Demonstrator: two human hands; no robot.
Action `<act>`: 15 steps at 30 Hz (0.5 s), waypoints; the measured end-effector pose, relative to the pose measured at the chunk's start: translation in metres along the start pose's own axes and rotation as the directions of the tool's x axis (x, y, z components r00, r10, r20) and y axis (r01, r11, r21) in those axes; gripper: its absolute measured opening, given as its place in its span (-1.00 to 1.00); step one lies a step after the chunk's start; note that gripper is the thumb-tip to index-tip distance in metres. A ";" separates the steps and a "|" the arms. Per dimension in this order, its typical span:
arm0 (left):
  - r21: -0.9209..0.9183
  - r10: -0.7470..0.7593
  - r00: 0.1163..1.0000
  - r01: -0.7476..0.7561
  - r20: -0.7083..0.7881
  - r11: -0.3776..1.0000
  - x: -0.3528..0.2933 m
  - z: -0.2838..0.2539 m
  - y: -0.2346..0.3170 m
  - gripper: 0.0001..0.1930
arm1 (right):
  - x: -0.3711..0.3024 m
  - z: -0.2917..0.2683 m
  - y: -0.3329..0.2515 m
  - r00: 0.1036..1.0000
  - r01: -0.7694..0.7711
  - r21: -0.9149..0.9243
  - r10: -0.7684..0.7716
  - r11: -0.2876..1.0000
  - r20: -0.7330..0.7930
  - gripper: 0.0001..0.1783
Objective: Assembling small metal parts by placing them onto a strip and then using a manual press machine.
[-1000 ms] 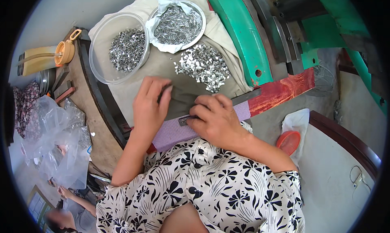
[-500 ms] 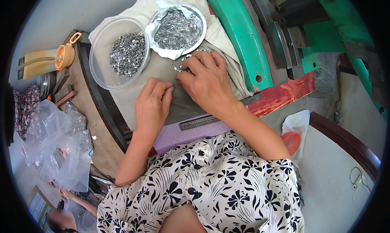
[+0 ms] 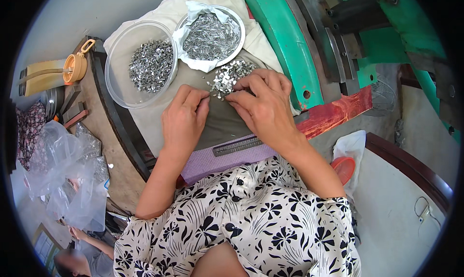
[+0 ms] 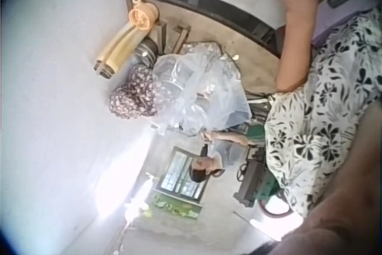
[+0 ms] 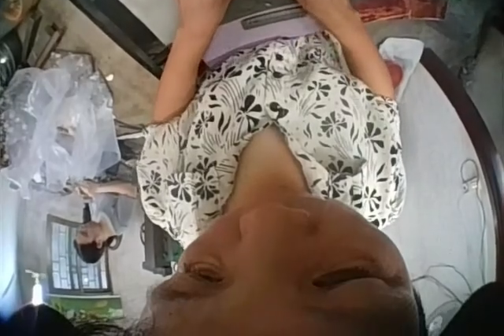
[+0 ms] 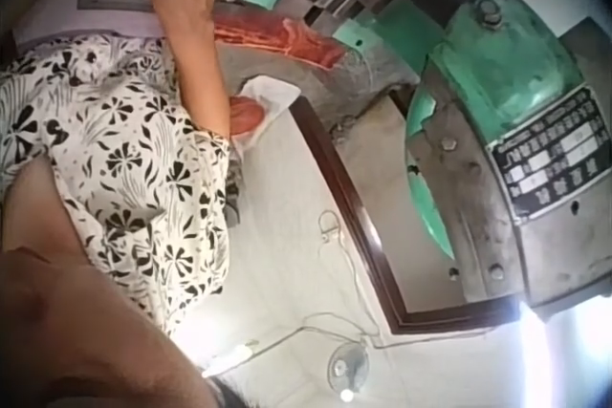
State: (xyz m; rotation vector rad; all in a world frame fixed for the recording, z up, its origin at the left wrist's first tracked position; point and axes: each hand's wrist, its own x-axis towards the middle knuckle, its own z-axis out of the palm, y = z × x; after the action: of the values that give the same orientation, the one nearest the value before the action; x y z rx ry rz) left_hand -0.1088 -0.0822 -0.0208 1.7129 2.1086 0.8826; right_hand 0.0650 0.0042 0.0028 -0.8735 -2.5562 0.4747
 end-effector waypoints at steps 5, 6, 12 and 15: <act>0.035 0.036 0.999 -0.037 0.024 0.999 -0.010 -0.009 0.004 -0.86 | 0.007 0.004 -0.001 1.000 -0.010 0.022 0.010 1.000 -0.004 -0.79; 0.044 0.046 0.999 -0.047 0.025 0.998 -0.012 -0.011 0.004 -0.86 | 0.010 0.006 -0.002 1.000 0.008 0.033 -0.008 0.999 -0.004 -0.80; -0.038 0.017 1.000 -0.017 0.014 0.999 -0.018 -0.011 0.002 -0.89 | 0.025 0.020 -0.006 0.998 0.056 -0.020 -0.055 0.998 0.026 -0.88; -0.093 -0.042 0.999 0.043 0.021 0.995 -0.018 -0.010 0.001 -0.91 | 0.031 0.022 -0.007 0.999 0.043 0.009 -0.043 0.999 0.022 -0.88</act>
State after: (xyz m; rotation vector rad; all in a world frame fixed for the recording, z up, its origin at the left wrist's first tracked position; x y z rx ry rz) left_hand -0.1098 -0.1017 -0.0153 1.6177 2.0502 0.9338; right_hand 0.0288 0.0149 -0.0049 -0.8128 -2.5852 0.4847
